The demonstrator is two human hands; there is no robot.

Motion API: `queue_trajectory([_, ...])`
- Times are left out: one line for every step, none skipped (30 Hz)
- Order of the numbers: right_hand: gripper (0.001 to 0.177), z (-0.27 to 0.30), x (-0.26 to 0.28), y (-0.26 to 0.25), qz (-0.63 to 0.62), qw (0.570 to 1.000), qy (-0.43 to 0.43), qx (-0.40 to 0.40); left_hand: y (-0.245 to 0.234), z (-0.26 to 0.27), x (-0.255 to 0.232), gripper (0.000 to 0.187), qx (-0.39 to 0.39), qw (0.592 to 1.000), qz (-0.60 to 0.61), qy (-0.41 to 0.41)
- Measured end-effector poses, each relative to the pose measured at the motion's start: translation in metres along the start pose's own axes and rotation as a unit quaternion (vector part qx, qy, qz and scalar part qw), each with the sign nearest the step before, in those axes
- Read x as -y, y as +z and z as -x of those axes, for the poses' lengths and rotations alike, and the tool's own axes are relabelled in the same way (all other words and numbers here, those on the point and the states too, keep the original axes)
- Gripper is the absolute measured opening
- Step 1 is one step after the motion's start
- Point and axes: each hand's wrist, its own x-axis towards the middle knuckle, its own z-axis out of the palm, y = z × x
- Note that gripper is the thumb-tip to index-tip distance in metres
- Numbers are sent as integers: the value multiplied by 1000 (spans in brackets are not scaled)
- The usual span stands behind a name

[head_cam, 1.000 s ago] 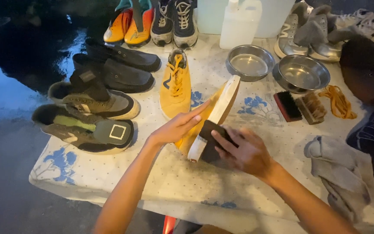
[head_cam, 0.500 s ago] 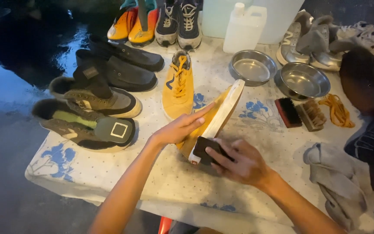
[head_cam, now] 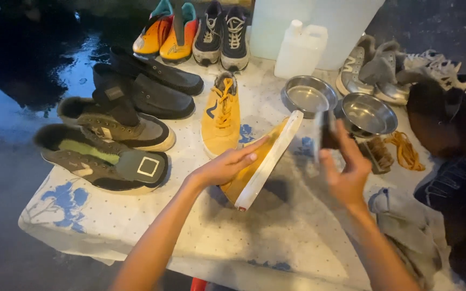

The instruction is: The person scrubs the white midsole of a yellow high-top sneaker with a small brush, repeatedly dipping the brush into a metal bowl of water. They also wipe the shoe with a cloth. Other shoes and cleaning supplies are visible on the table.

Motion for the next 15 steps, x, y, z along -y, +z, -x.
queue_trajectory([55, -9, 1, -2, 1, 1000, -3, 1, -2, -1, 0, 53, -2, 1000, 0, 3])
queue_trajectory([52, -16, 3, -3, -70, 995, 68, 2, -2, 0, 0, 53, -2, 1000, 4, -1])
queue_trajectory([50, -23, 4, -4, -140, 980, 139, 4, -3, 1, 2, 53, -2, 1000, 8, -5])
queue_trajectory([50, -29, 2, -5, -139, 980, 140, 6, -3, 1, 2, 53, -2, 1000, 11, -6])
queue_trajectory([51, -36, 0, -6, -130, 977, 166, 21, -3, 1, 3, 53, 0, 1000, 13, -5])
queue_trajectory([52, -43, -3, -7, -120, 973, 192, 35, -4, 0, 4, 54, 3, 1000, 15, -4])
queue_trajectory([52, -53, -22, -3, -119, 973, 193, 35, -5, 1, 0, 54, 5, 1000, 16, -4])
queue_trajectory([51, -60, -42, 0, -103, 978, 178, 45, -5, 4, -2, 54, 9, 1000, 15, -9])
queue_trajectory([50, -68, -62, 3, -88, 981, 164, 55, -5, 5, -5, 55, 14, 1000, 14, -14])
queue_trajectory([50, -77, -80, 8, -85, 980, 169, 56, -4, 3, -3, 55, 17, 1000, 18, -16])
queue_trajectory([49, -87, -98, 14, -49, 985, 138, 96, -3, 0, -1, 54, 11, 1000, 6, -23])
queue_trajectory([47, -97, -117, 21, -15, 985, 107, 136, -3, -3, 1, 53, 4, 1000, -8, -30])
queue_trajectory([47, -104, -132, 25, -14, 984, 110, 137, -2, -3, 10, 53, 6, 999, -5, -32])
queue_trajectory([48, -112, -147, 30, 28, 977, 112, 182, -2, -5, 18, 54, 11, 999, -16, -39])
queue_trajectory([50, -121, -162, 35, 70, 965, 114, 225, -2, -6, 27, 55, 16, 998, -28, -46])
